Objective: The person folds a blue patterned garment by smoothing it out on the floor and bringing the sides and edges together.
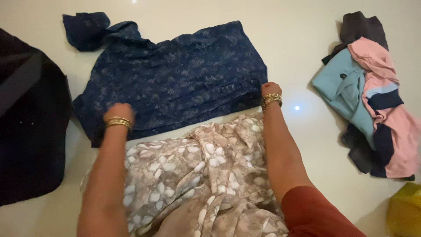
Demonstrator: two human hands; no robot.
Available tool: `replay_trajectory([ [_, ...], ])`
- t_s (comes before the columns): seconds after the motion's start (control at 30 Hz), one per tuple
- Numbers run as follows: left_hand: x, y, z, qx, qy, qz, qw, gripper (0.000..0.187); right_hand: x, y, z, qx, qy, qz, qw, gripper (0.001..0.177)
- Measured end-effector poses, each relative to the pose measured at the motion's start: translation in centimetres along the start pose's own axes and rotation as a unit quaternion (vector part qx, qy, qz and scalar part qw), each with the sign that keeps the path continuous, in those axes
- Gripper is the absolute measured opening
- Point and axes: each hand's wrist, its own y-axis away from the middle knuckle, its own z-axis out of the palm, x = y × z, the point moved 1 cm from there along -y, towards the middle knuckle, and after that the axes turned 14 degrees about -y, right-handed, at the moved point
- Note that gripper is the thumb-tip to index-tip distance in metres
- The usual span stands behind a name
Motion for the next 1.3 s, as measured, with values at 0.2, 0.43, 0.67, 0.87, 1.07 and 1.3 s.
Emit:
replay_trajectory([
  [0.2,4.1,-2.9,7.0,-0.141,-0.017,0.184,0.973,0.038,-0.3,-0.5,1.7,0.046,-0.05,0.033,0.997,0.047],
  [0.43,2.6,-4.3,10.1,-0.275,-0.058,0.117,0.953,0.042,-2.6,-0.9,2.4,0.049,0.034,-0.021,0.998,0.074],
  [0.67,2.5,-2.4,8.2,-0.24,0.039,0.017,0.97,0.07,-5.8,2.1,-0.4,0.015,-0.015,0.062,0.998,0.034],
  [0.87,3.1,-1.6,6.4,-0.234,0.057,-0.011,0.97,0.097,-1.0,-1.6,0.9,-0.033,-0.17,-0.187,0.967,0.043],
  [1.07,2.9,-2.3,7.5,-0.243,0.027,0.004,0.97,0.104,0.3,-2.1,3.4,-0.244,0.179,-0.085,0.949,0.05],
  [1.3,2.8,-3.0,7.9,-0.262,0.032,0.004,0.964,0.104,-1.2,-3.0,3.4,-0.018,0.029,-0.163,0.986,0.027],
])
